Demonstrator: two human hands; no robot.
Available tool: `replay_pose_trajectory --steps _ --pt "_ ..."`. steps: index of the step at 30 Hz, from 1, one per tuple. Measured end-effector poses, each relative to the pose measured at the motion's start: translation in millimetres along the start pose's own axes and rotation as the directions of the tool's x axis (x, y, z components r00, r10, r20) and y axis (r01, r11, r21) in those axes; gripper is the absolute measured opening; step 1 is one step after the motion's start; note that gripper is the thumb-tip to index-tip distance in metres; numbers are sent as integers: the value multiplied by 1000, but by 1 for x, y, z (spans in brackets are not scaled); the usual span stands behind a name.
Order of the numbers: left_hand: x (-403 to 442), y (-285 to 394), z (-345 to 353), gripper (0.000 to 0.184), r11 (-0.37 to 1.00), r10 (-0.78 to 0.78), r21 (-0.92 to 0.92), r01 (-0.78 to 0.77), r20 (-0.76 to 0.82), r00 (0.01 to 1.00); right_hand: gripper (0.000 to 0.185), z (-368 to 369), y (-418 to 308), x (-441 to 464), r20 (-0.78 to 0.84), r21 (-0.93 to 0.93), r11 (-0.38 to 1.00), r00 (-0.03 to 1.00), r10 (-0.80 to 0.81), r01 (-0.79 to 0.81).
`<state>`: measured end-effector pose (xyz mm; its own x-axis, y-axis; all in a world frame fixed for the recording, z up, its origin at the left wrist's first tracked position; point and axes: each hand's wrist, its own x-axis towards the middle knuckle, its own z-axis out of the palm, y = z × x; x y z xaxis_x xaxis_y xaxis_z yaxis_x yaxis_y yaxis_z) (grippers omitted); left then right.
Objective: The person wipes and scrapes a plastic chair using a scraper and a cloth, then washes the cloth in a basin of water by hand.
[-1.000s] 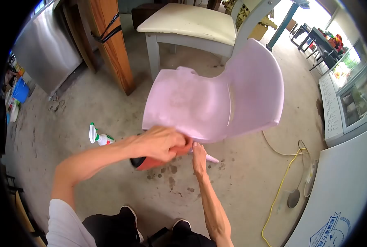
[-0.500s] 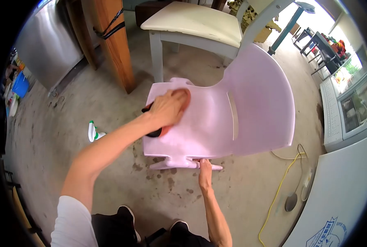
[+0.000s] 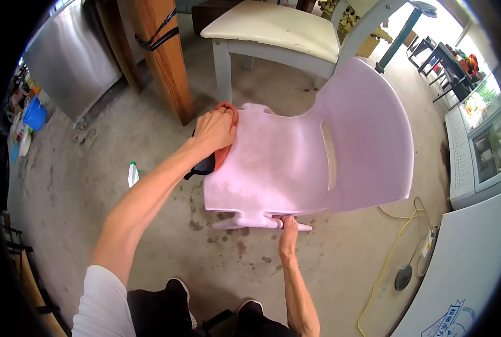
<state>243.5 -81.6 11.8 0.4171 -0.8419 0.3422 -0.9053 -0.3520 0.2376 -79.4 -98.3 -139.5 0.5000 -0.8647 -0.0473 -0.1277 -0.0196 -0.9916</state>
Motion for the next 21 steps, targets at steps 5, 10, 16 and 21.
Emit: replay_pose_trajectory --steps 5,10,16,21 --pt "-64 12 -10 23 986 169 2 -169 19 985 59 6 11 2 -81 38 999 997 4 -1" --pt "-14 -6 -9 31 999 -37 -21 37 -13 999 67 -3 6 2 68 10 997 995 77 -78" --pt "-44 -48 -17 26 566 -310 -647 511 407 859 52 -22 -33 -21 -16 -15 1000 1000 21 -21" --pt "-167 -68 -43 40 -246 -70 -522 817 850 522 40 -68 -24 -56 -182 44 987 970 163 -157"
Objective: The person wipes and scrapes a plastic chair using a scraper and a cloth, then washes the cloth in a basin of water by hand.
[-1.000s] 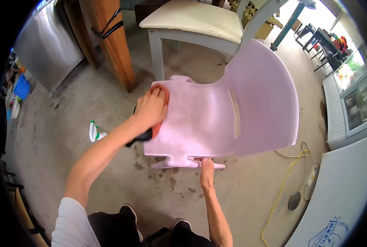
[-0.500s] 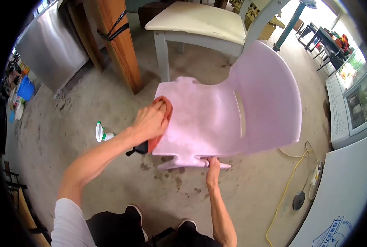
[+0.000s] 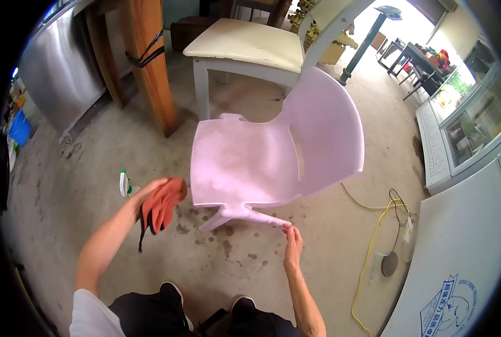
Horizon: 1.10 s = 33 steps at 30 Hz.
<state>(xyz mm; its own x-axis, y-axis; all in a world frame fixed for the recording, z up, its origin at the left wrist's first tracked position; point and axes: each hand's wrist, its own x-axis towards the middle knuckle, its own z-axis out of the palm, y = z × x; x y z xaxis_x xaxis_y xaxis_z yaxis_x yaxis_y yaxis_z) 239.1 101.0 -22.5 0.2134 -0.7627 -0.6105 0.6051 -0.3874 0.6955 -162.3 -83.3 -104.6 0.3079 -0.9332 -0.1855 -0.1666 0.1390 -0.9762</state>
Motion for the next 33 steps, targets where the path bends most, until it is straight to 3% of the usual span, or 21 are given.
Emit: replay_pose_trajectory --steps 1,2,4,5,7,10,11,15,17,19,20,22,24,26,27,28,30,31,32,33 --pt "-14 -4 2 37 992 -112 44 115 -75 991 36 -12 0 -2 -38 38 998 998 54 -52" --pt "-29 -9 9 37 992 -116 41 119 -68 991 36 -24 0 -2 -44 31 998 998 55 -53" --pt "-56 -10 35 38 987 -156 33 155 54 986 33 -38 -12 -2 -63 4 994 993 -104 105" --pt "-55 -14 36 38 987 -156 33 155 60 986 38 -41 -22 -2 -103 36 993 988 -111 115" --pt "-54 -17 40 39 886 -88 456 -87 350 933 39 -42 -50 -4 -84 -33 985 982 -172 170" --pt "-68 4 71 39 828 -161 546 -127 448 879 44 -31 -93 -13 -48 -102 970 973 -228 222" --pt "-63 4 73 39 843 -152 517 -147 491 858 41 -22 -109 -19 35 -106 954 960 -279 282" --pt "-76 13 103 41 944 -52 311 -106 459 887 34 19 -141 -14 275 -165 900 895 -350 403" --pt "-74 0 105 40 940 -48 326 -103 424 904 38 48 -164 -1 397 -310 813 844 -361 493" --pt "-73 -16 103 40 917 -11 367 -155 411 912 47 73 -159 34 490 -365 695 762 -423 620" --pt "-80 -20 105 40 917 -11 369 -150 400 917 47 85 -150 56 495 -355 700 759 -422 620" --pt "-96 -25 113 40 911 -63 402 -96 366 929 56 108 -132 98 494 -694 366 780 -384 620" --pt "-101 -36 113 39 916 -77 392 -84 377 923 64 123 -130 126 407 -830 308 882 -236 465" --pt "-109 -36 116 37 907 6 377 -186 431 902 73 125 -104 127 405 -888 110 873 -273 447" --pt "-111 -39 116 37 916 45 347 -202 411 910 76 128 -103 124 333 -872 301 918 -216 387" --pt "-111 -34 118 38 897 47 379 -227 429 902 77 124 -111 117 343 -860 348 927 -150 374" --pt "-96 -43 118 39 891 58 396 -221 386 921 70 113 -111 108 454 -783 389 874 -175 485" --pt "-89 -50 120 41 873 73 443 -205 297 952 68 111 -125 92 486 -806 309 862 -142 505" --pt "-86 -43 123 44 889 52 428 -165 263 963 65 112 -142 74 540 -761 320 824 -171 565" --pt "-85 -41 129 37 924 90 340 -177 258 962 63 106 -136 72 569 -730 292 786 -241 618"
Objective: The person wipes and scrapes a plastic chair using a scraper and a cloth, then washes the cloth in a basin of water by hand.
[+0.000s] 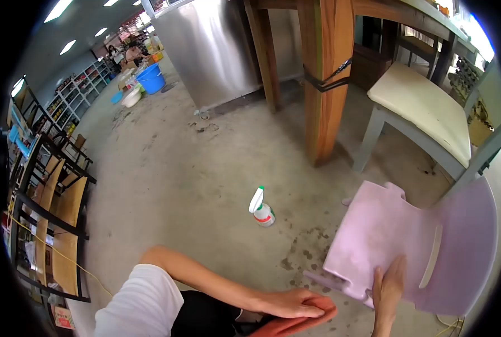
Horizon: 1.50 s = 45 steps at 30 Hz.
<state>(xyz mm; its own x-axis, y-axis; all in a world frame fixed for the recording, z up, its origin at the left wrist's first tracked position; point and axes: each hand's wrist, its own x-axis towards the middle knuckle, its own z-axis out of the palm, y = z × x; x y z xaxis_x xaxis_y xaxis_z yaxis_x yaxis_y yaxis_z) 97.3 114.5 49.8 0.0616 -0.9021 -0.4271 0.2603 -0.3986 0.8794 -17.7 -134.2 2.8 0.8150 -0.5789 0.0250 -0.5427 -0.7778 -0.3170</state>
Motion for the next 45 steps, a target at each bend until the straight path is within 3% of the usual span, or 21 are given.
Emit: replay_pose_trajectory --steps 5,7,9,11,12,13,15,17,19,21,25,27,29,31,35,37,40,42,43,44,45 --pt "16 1 -2 22 871 -111 -473 135 79 991 59 -14 -2 -20 26 -52 994 995 -93 95" --pt "15 -5 -11 24 840 57 -540 49 178 982 49 -23 -10 -23 -35 -175 971 984 -173 165" --pt "12 -19 -2 23 843 -32 -533 74 87 996 51 -32 -12 -25 224 434 887 972 64 -158" --pt "-18 10 -2 17 784 -82 -619 44 -33 996 51 -21 -17 -25 165 501 863 986 -33 -55" --pt "-18 0 6 18 827 -174 -562 -1 -258 950 51 -15 -24 -18 108 558 829 986 -124 44" --pt "-40 7 10 18 731 -135 -681 -44 -208 969 51 -10 -35 -8 103 558 827 984 -144 63" --pt "-22 -18 14 23 895 86 -360 -262 -438 895 58 0 -58 10 -95 114 939 945 -314 324" --pt "-18 -23 4 30 851 159 -403 -338 -416 896 65 7 -67 22 4 163 933 946 -325 320" --pt "-34 3 5 40 556 -347 -822 -124 -366 864 71 10 -68 21 20 60 964 965 -262 261" --pt "-42 7 5 41 465 -354 -878 -111 -300 886 62 2 -72 24 -7 -193 928 946 -325 318" --pt "-60 18 10 35 364 -377 -931 -11 -159 912 81 10 -60 27 192 -12 975 958 -214 221" --pt "-70 24 10 22 517 -317 -853 72 -113 942 79 5 -70 30 192 -5 978 960 -202 207" --pt "-76 38 12 20 451 -374 -888 92 -94 923 78 6 -72 31 175 2 978 962 -208 211" --pt "-75 33 20 21 420 -138 -903 -89 -161 977 78 7 -71 31 171 -4 976 962 -215 219" --pt "-97 57 24 28 284 -244 -957 -62 -135 960 79 12 -70 28 143 -14 974 965 -220 224" --pt "-97 38 36 33 425 -154 -900 -95 -176 972 80 10 -71 29 183 -51 973 960 -213 225" --pt "-105 19 44 37 397 -266 -916 -59 -176 948 79 4 -79 29 323 -193 962 938 -123 193" --pt "-100 -41 73 34 -81 96 -890 -449 -455 885 77 -4 -107 20 345 -176 976 937 -58 125" --pt "-129 -23 68 32 51 -357 -924 -380 -372 857 76 -13 -119 11 372 -181 983 928 33 38" --pt "-135 -52 80 29 -206 -253 -886 -415 -362 897 73 -9 -118 -3 474 -33 999 880 27 -13" --pt "-141 -55 89 33 -61 -503 -833 -550 -450 738 72 -12 -136 -19 625 244 940 780 36 -239"
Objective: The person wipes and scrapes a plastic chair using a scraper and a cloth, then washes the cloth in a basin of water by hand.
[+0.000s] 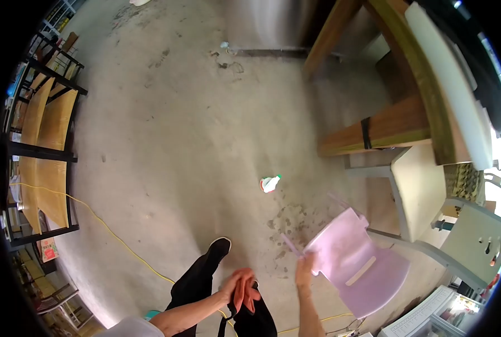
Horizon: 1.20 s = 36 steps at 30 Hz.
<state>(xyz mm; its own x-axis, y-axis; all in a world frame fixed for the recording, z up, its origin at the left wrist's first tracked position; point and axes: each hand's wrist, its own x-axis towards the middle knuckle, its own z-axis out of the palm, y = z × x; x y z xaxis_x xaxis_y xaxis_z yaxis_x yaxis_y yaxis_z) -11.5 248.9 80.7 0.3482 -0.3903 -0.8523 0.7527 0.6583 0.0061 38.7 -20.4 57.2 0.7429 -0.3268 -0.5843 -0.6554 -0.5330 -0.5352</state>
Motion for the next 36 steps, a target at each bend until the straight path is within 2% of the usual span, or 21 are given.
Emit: replay_pose_trajectory --steps 2,4,5,6,7,9,10,11,12,13,14,15,16,19,22,24,27,29,32,33,36 --pt "-28 8 1 38 997 65 -50 -63 41 997 58 44 -7 -32 349 -6 994 932 -98 107" --pt "-58 16 46 43 991 105 101 -82 -245 964 51 44 -128 -107 523 330 906 850 59 -266" --pt "-60 6 49 46 983 151 136 -126 -194 969 46 66 -120 -122 413 434 889 909 -52 -145" --pt "-73 25 53 52 978 -96 164 129 -193 977 42 79 -109 -132 283 516 856 947 -153 -15" --pt "-75 45 51 56 914 -227 326 243 -87 970 31 58 -139 -143 194 499 854 979 57 -148" --pt "-71 89 68 55 715 -378 636 291 2 926 23 44 -145 -150 186 804 534 964 191 -261" --pt "-42 96 58 47 524 -344 840 138 60 937 22 40 -125 -157 207 798 525 953 220 -294" --pt "-18 107 60 37 -69 -11 953 -296 296 955 22 36 -112 -167 198 800 519 949 246 -301" --pt "3 130 92 33 -389 114 914 -116 173 978 21 34 -100 -176 179 787 530 939 293 -315" --pt "32 145 93 44 -304 357 917 -257 360 862 21 32 -92 -184 160 775 537 926 342 -333" --pt "69 167 116 52 -375 420 921 -103 268 867 21 27 -95 -193 151 778 525 914 376 -344" --pt "118 174 111 53 -553 593 821 -144 509 624 21 17 -102 -204 202 807 442 886 418 -393" --pt "150 192 126 59 -639 570 765 -75 538 622 21 10 -100 -213 245 830 356 853 460 -430" --pt "210 214 187 70 -620 512 770 154 248 823 22 28 -67 -241 193 875 268 799 570 -402" --pt "260 209 187 42 -675 430 733 84 299 852 22 30 -78 -256 233 851 235 737 635 -471" --pt "268 201 185 34 -528 497 844 89 223 839 23 47 -87 -261 200 881 214 741 641 -423" --pt "270 210 166 35 -695 365 718 34 312 877 22 60 -98 -268 291 855 178 734 614 -488" --pt "266 231 120 40 -731 230 651 -203 515 826 23 59 -115 -265 322 850 169 747 582 -499" --pt "224 250 50 42 -298 189 857 -420 485 854 25 52 -139 -265 347 844 200 792 503 -497" --pt "193 254 35 35 19 129 865 -501 494 860 26 45 -152 -262 318 849 211 787 528 -485" --pt "57 267 17 19 446 116 851 -276 251 961 30 18 -163 -270 331 821 280 815 476 -497"
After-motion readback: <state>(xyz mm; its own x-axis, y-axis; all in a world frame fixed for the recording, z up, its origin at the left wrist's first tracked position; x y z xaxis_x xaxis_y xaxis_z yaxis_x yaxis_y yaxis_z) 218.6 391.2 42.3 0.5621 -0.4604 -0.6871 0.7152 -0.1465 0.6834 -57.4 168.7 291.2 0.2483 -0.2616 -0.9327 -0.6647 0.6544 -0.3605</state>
